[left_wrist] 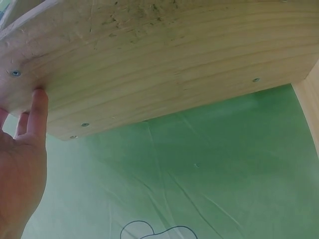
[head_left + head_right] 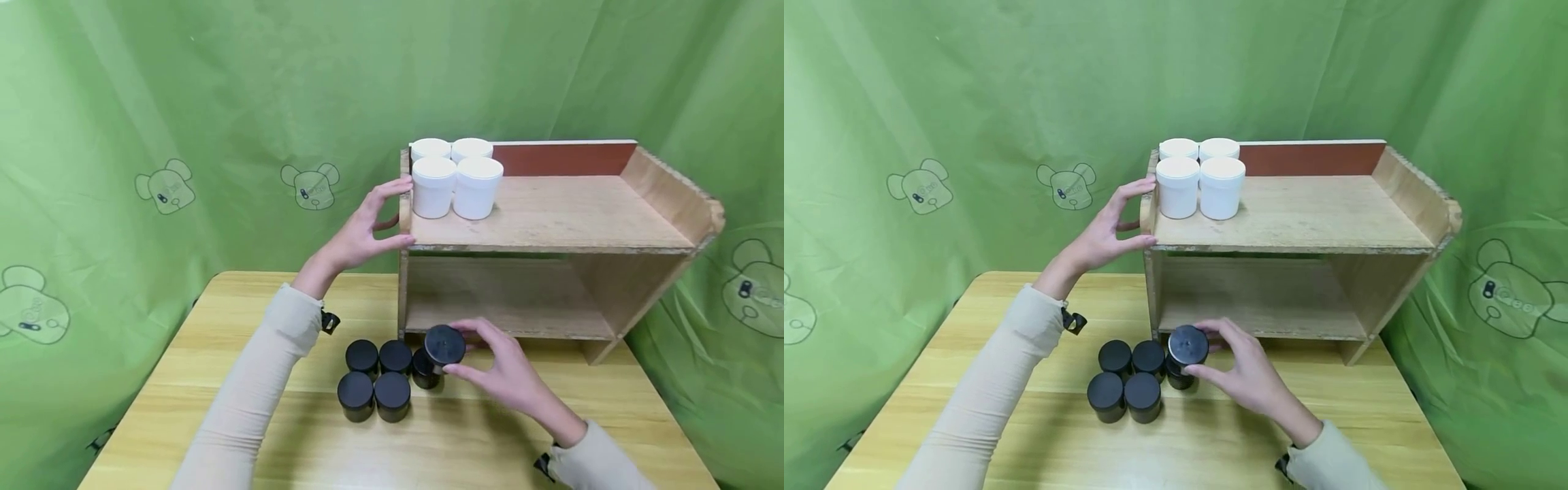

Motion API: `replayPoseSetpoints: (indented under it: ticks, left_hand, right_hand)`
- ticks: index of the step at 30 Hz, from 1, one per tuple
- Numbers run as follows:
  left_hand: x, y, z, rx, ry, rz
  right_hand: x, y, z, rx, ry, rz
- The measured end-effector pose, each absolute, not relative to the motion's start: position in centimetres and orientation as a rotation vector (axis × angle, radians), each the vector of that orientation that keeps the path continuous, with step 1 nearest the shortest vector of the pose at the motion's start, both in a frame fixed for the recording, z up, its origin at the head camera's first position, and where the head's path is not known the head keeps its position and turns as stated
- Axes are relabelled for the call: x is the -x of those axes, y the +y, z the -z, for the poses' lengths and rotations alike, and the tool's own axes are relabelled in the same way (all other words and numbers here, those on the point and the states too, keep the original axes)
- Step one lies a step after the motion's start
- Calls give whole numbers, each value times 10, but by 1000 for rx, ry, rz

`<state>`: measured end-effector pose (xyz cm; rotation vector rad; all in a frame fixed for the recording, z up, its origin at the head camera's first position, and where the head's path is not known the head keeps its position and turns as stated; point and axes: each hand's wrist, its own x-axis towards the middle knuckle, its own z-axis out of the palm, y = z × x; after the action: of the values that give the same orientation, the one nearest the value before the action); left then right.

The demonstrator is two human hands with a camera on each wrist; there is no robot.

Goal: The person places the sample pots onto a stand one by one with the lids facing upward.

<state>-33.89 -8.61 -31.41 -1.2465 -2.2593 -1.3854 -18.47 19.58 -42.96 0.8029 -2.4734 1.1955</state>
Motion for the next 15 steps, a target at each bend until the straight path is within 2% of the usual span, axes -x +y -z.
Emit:
replayPoseSetpoints:
  ticks: [15]
  left_hand:
    - [339,-84,315,1248,-2246,1389]
  right_hand:
    - [206,199,331,-904,-2272,-1084]
